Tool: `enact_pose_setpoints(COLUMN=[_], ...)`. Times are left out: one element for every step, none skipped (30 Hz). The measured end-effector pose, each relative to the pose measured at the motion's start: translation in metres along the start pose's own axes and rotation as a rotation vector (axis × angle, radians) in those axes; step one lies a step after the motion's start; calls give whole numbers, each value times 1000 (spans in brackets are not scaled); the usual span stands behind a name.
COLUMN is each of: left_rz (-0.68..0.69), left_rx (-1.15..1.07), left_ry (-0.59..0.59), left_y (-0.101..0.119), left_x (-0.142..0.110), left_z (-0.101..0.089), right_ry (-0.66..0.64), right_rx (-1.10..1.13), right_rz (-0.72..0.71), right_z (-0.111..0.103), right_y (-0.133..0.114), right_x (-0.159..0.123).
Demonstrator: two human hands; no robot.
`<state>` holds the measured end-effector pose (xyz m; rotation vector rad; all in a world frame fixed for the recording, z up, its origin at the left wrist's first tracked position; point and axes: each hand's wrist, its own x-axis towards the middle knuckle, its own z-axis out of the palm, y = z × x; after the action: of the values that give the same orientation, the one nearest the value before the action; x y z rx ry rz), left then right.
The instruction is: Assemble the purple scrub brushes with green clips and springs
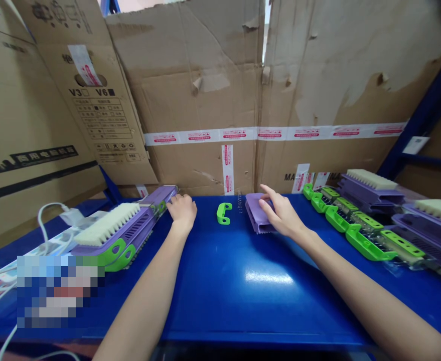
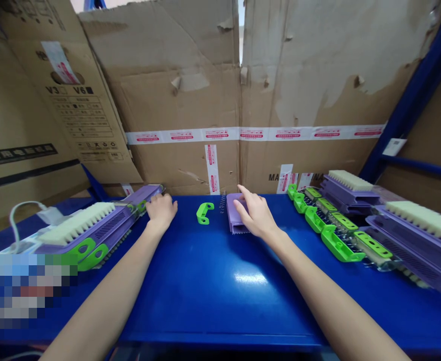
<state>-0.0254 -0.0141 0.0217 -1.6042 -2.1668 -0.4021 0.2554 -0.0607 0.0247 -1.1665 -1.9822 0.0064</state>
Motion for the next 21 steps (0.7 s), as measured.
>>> enact_pose_setpoints(left_rz=[7, 14, 22, 31, 42, 54, 64, 71, 76, 83, 89, 95, 102, 108, 109, 107, 102, 100, 97, 94, 92], left_rx=[2, 3, 6, 7, 9, 8, 5, -1, -11, -22, -32, -41, -48, -52, -55, -57, -59, -62, -66, -72, -80], left_ry=[-23, -39, -48, -58, -70, -82, -93, -105, -120, -133, -145, -154, -161, -165, -167, -168, -170, -173, -177, -182, -187], left_y=[1, 1, 2, 2, 2, 1, 0, -1, -2, -3, -4, -5, -6, -7, -8, -9, -10, -11, -12, -12, -13], left_x=[0, 0, 0, 0, 0, 1, 1, 2, 2, 3, 3, 4, 4, 5, 5, 6, 6, 7, 8, 9, 9], left_z=[0, -1, 0, 1, 2, 4, 6, 8, 11, 13, 15, 18, 19, 21, 23, 24, 25, 26, 27, 28, 29], right_ry=[-2, -2, -3, -2, 0, 1, 2, 3, 4, 5, 6, 5, 5, 3, 2, 1, 0, 0, 0, 0, 0], right_rx=[-8, -16, -23, -28, -31, -32, -30, -27, -23, -19, -17, -17, -20, -24, -29, -33, -36, -36, -36, -37, -38], right_rz=[0, -1, -3, -4, -4, -4, -3, -3, -3, -3, -4, -3, -3, -3, -3, -4, -6, -9, -11, -12, -10], right_z=[0, 0, 0, 0, 1, 1, 1, 1, 1, 0, 0, 0, 0, -1, -1, -1, -1, -1, -1, -1, -1], right_y=[0, 1, 1, 1, 2, 2, 3, 3, 3, 4, 4, 3, 3, 3, 3, 2, 2, 3, 3, 3, 4], right_x=[0, 0, 0, 0, 0, 0, 1, 1, 1, 1, 1, 1, 0, 0, 0, -1, -1, -1, -2, -2, -2])
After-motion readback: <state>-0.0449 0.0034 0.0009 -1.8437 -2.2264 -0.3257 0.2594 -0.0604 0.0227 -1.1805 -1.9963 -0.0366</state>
